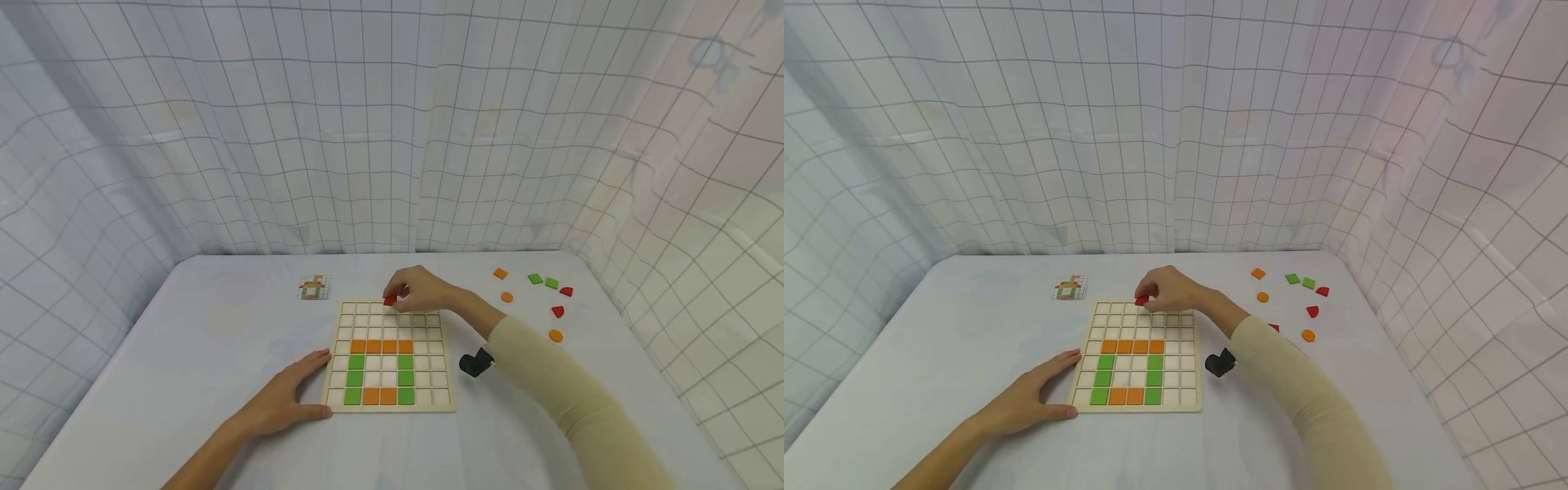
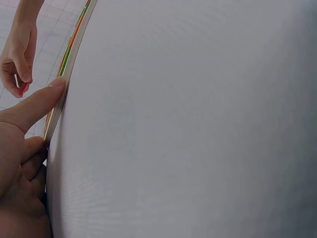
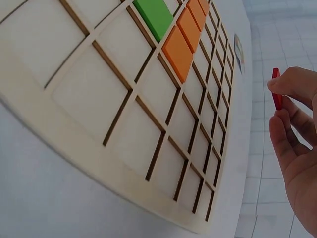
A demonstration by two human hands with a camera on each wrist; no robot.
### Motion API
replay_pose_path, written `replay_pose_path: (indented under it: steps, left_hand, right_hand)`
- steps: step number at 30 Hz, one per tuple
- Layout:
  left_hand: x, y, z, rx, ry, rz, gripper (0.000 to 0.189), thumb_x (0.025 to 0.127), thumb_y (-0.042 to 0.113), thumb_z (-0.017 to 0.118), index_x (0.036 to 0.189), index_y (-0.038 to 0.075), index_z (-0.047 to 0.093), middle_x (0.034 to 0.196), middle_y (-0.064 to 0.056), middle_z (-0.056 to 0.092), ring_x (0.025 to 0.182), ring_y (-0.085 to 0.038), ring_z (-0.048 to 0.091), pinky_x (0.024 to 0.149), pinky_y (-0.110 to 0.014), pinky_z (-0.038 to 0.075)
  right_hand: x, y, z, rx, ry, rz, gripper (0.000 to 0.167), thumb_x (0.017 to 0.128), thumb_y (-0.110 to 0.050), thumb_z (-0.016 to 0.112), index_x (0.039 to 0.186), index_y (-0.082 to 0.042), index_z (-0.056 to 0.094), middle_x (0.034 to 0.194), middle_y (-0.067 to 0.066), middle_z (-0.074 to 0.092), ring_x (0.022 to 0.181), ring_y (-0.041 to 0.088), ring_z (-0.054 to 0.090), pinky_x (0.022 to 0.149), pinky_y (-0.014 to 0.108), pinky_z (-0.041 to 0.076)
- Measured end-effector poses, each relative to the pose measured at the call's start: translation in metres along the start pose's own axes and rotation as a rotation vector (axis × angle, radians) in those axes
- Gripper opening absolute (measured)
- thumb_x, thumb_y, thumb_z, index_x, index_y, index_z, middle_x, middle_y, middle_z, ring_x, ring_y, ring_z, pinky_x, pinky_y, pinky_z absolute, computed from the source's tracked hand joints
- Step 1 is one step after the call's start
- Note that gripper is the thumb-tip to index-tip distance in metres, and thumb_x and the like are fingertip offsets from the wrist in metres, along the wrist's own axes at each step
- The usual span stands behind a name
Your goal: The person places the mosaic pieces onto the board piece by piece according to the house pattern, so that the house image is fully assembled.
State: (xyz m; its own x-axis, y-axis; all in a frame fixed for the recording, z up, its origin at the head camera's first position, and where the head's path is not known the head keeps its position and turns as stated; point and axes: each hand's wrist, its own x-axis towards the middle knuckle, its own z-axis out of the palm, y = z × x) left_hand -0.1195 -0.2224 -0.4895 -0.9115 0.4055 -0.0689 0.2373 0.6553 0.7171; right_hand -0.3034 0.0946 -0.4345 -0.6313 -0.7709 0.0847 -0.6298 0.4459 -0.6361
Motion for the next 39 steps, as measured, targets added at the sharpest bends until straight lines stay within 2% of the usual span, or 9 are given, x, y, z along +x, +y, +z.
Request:
replay_pose_path:
  steps: [8,19,27,33,39]
  left_hand:
    - [0.001,-0.002,-0.001,-0.005,-0.009,0.003,0.097,0.082,0.052,0.084,0.159,0.012,0.042,0.166,-0.010,0.033,0.152,-0.042,0.025,0.118,-0.066,0.023]
    - [0.000,-0.004,0.000,0.002,-0.007,-0.007,0.097,0.082,0.053,0.085,0.159,0.013,0.042,0.165,-0.011,0.034,0.151,-0.043,0.026,0.116,-0.068,0.024]
    - [0.001,-0.005,0.001,-0.009,-0.012,-0.004,0.094,0.082,0.052,0.085,0.158,0.016,0.044,0.165,-0.008,0.034,0.150,-0.042,0.028,0.116,-0.069,0.024]
    - [0.001,-0.005,0.001,-0.015,-0.020,0.008,0.093,0.083,0.052,0.084,0.158,0.014,0.044,0.166,-0.007,0.033,0.151,-0.042,0.026,0.115,-0.070,0.023]
    - [0.003,-0.005,0.002,-0.014,-0.024,0.000,0.094,0.082,0.053,0.084,0.158,0.015,0.044,0.166,-0.007,0.033,0.151,-0.041,0.026,0.116,-0.069,0.024]
  right_hand:
    - [0.012,-0.017,0.014,-0.008,-0.052,-0.060,0.023,0.091,-0.005,0.076,0.114,-0.002,0.077,0.107,0.001,0.069,0.095,0.016,0.062,0.087,0.021,0.054]
    - [0.028,-0.028,0.041,-0.038,-0.119,-0.078,0.022,0.091,-0.009,0.076,0.112,-0.008,0.078,0.104,-0.003,0.068,0.091,0.011,0.058,0.083,0.021,0.051]
    - [0.036,-0.038,0.057,-0.046,-0.151,-0.088,0.021,0.092,-0.011,0.078,0.113,-0.008,0.077,0.102,-0.004,0.067,0.090,0.010,0.058,0.081,0.019,0.051]
    - [0.040,-0.043,0.067,-0.005,-0.189,-0.109,0.020,0.093,-0.009,0.078,0.113,-0.007,0.077,0.101,-0.005,0.068,0.088,0.007,0.059,0.080,0.017,0.052]
    - [0.039,-0.047,0.073,-0.031,-0.240,-0.088,0.020,0.095,-0.010,0.076,0.115,-0.008,0.077,0.102,-0.005,0.068,0.086,0.006,0.059,0.079,0.016,0.051]
